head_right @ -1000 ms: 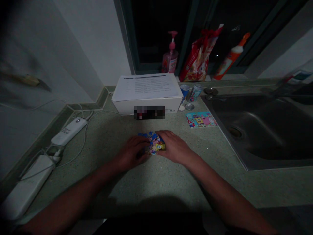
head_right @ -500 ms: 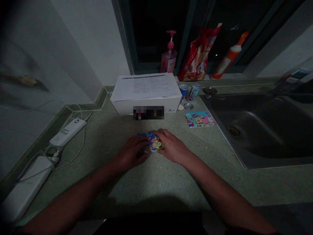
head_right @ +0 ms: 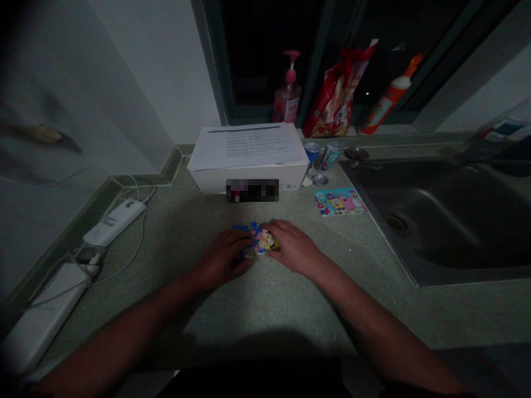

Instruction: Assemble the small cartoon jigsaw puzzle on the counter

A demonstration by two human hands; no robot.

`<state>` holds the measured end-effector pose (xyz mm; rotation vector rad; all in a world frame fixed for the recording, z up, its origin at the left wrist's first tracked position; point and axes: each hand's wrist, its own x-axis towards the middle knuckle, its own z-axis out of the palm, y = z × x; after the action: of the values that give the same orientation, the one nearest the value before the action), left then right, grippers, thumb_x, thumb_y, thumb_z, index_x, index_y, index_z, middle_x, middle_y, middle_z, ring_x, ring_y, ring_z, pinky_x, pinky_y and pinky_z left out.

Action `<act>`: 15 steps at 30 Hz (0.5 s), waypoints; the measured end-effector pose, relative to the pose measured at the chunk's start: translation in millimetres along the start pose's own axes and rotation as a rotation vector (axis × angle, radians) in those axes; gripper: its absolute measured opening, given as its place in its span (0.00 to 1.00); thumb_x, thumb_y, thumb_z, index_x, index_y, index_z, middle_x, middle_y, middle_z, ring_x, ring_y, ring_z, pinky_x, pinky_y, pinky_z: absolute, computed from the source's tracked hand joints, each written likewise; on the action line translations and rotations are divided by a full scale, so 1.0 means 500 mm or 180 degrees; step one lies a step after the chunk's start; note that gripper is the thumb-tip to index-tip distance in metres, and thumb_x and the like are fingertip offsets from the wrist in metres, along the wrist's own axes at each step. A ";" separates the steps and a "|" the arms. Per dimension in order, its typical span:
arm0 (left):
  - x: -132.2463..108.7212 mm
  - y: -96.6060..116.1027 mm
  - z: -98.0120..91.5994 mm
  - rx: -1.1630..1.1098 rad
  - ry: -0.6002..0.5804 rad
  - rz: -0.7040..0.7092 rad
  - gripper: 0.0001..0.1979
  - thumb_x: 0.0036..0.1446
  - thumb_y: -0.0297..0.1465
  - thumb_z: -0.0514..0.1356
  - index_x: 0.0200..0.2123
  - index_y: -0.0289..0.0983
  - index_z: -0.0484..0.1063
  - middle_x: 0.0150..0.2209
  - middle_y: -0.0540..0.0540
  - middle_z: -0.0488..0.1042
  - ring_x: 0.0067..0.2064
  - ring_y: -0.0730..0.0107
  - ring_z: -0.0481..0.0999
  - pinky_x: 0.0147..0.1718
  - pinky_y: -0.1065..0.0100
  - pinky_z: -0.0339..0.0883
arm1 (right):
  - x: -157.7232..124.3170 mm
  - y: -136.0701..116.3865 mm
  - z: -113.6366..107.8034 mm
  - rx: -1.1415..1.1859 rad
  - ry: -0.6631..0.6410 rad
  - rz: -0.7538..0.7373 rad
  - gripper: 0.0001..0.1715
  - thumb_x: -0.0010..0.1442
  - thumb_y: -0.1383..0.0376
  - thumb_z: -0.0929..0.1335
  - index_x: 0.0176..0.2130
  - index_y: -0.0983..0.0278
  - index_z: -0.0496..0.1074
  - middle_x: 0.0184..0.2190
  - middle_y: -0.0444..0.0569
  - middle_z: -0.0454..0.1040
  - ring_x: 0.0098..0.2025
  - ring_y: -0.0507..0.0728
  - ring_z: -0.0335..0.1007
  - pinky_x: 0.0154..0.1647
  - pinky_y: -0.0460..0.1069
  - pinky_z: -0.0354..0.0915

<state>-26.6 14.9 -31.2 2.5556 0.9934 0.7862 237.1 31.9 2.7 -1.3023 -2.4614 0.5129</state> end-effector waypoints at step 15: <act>0.003 0.010 -0.007 0.0234 -0.0223 0.0298 0.18 0.65 0.32 0.65 0.58 0.40 0.74 0.62 0.38 0.77 0.63 0.48 0.75 0.65 0.40 0.66 | -0.004 0.011 -0.030 0.0286 0.0181 0.0904 0.22 0.68 0.67 0.67 0.57 0.57 0.80 0.47 0.53 0.86 0.45 0.65 0.84 0.50 0.59 0.77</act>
<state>-24.9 12.5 -25.6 2.6897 0.9030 0.6908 248.7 35.7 13.1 -1.6145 -2.1919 0.6365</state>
